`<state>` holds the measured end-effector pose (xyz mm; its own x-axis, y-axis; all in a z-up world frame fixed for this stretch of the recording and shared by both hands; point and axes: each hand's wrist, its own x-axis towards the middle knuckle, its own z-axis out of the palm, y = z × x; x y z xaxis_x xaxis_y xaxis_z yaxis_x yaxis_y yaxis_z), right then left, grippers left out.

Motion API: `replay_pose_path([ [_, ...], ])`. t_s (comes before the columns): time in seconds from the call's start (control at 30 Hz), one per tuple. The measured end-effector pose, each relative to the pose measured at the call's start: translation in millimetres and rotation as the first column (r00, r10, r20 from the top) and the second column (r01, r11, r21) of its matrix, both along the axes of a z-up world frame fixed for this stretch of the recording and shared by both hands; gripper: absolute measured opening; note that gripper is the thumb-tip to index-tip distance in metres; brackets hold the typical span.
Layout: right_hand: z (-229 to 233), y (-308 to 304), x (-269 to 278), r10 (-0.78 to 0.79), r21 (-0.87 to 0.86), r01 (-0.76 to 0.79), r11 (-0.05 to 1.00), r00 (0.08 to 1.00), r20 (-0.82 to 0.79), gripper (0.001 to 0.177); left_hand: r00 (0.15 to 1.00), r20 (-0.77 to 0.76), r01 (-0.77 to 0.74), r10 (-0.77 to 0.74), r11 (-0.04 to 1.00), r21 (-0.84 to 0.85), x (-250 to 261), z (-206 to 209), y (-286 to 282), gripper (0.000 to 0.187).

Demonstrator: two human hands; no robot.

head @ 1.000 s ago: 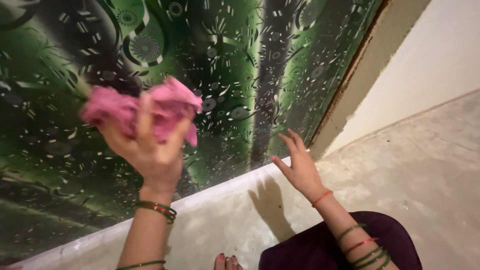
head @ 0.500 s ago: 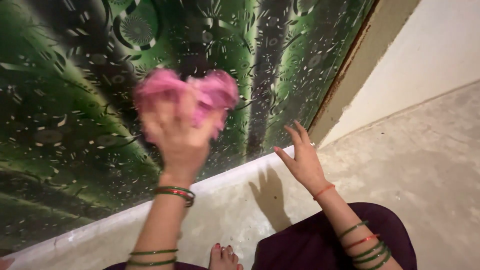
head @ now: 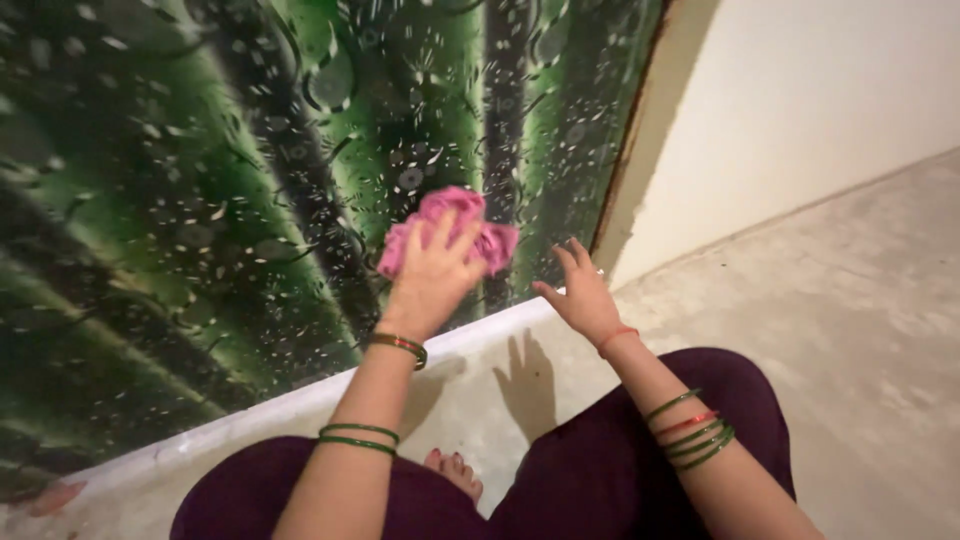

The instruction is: The person sits on the floor and wipes a green patterned wall with a pink cloth. They use circular and back-and-forth motions to clean the surface, occasionally using their left hand to steady themselves against the wall.

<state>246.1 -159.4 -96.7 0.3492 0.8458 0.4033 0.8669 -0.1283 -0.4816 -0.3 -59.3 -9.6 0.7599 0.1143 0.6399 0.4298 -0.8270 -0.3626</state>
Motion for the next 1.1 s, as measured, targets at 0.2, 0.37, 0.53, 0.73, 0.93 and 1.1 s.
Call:
replay_pose_path([
  [0.2, 66.3, -36.4, -3.3, -0.019, 0.041, 0.016, 0.999, 0.998, 0.052, 0.08, 0.962, 0.274, 0.005, 0.01, 0.998, -0.056, -52.8, 109.3, -62.8, 0.018],
  [0.37, 93.4, -36.9, 0.8, 0.023, 0.097, -0.021, 0.995, 1.0, -0.011, 0.088, 0.978, 0.192, -0.105, 0.08, 0.987, 0.122, -113.2, 148.1, -86.7, 0.021],
  [0.53, 89.2, -36.9, 6.0, 0.064, 0.064, -0.062, 0.996, 0.997, -0.033, 0.094, 0.959, -0.255, -0.001, 0.123, 0.902, 0.432, -146.8, 181.6, -80.2, 0.028],
  [0.73, 97.8, -50.8, 3.0, -0.019, -0.06, 0.017, 0.998, 1.0, -0.022, 0.095, 0.787, -0.606, 0.235, 0.115, 0.853, 0.467, -129.4, 198.7, -62.9, 0.036],
  [0.93, 98.4, -29.4, 19.5, -0.012, 0.022, 0.01, 1.0, 0.997, 0.079, 0.09, 0.972, -0.229, 0.191, -0.05, 0.733, 0.653, -82.9, 252.4, -20.0, 0.016],
  [1.1, 65.4, 11.1, 19.4, 0.074, 0.146, -0.085, 0.986, 0.994, 0.081, 0.099, 1.0, -0.005, 0.007, -0.005, 0.747, 0.664, -38.6, 258.9, 55.4, 0.012],
])
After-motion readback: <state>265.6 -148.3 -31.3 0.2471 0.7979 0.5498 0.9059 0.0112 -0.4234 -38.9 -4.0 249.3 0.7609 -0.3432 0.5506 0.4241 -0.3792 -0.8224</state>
